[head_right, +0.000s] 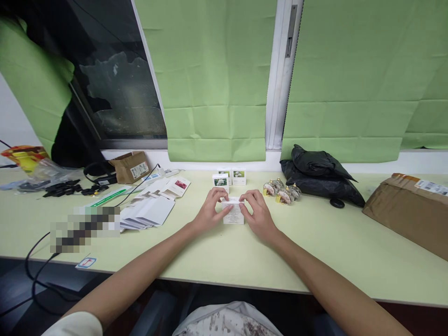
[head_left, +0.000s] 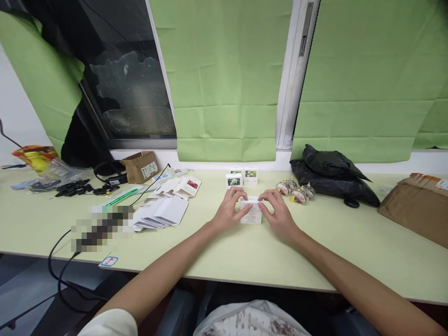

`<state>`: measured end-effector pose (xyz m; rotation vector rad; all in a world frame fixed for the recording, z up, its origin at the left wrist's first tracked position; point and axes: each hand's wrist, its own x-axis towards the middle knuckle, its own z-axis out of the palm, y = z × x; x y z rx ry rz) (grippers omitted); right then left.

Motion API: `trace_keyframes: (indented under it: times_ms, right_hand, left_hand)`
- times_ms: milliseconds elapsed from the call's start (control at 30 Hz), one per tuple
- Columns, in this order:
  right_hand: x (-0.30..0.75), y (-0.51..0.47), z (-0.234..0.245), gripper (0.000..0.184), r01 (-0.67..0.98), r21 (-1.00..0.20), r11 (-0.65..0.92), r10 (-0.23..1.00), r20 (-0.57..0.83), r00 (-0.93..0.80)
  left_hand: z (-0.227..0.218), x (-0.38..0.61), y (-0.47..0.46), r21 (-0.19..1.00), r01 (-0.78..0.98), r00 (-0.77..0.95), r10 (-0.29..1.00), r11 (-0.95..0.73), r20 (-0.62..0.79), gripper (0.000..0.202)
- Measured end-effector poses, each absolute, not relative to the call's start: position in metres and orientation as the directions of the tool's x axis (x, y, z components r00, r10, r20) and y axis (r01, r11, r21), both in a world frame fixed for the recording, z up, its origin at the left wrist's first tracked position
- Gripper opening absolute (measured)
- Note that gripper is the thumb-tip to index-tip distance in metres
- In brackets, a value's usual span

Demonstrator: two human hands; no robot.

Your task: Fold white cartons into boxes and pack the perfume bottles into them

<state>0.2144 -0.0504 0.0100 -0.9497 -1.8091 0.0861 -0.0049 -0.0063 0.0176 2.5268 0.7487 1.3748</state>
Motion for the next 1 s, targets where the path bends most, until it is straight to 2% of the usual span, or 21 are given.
trace_keyframes:
  times_ms: [1000]
  right_hand:
    - [0.2164, -0.0487, 0.0097, 0.01, 0.594, -0.464, 0.657, 0.634, 0.767, -0.101]
  left_hand:
    - [0.0154, -0.0104, 0.0001, 0.435, 0.387, 0.405, 0.574, -0.813, 0.712, 0.019]
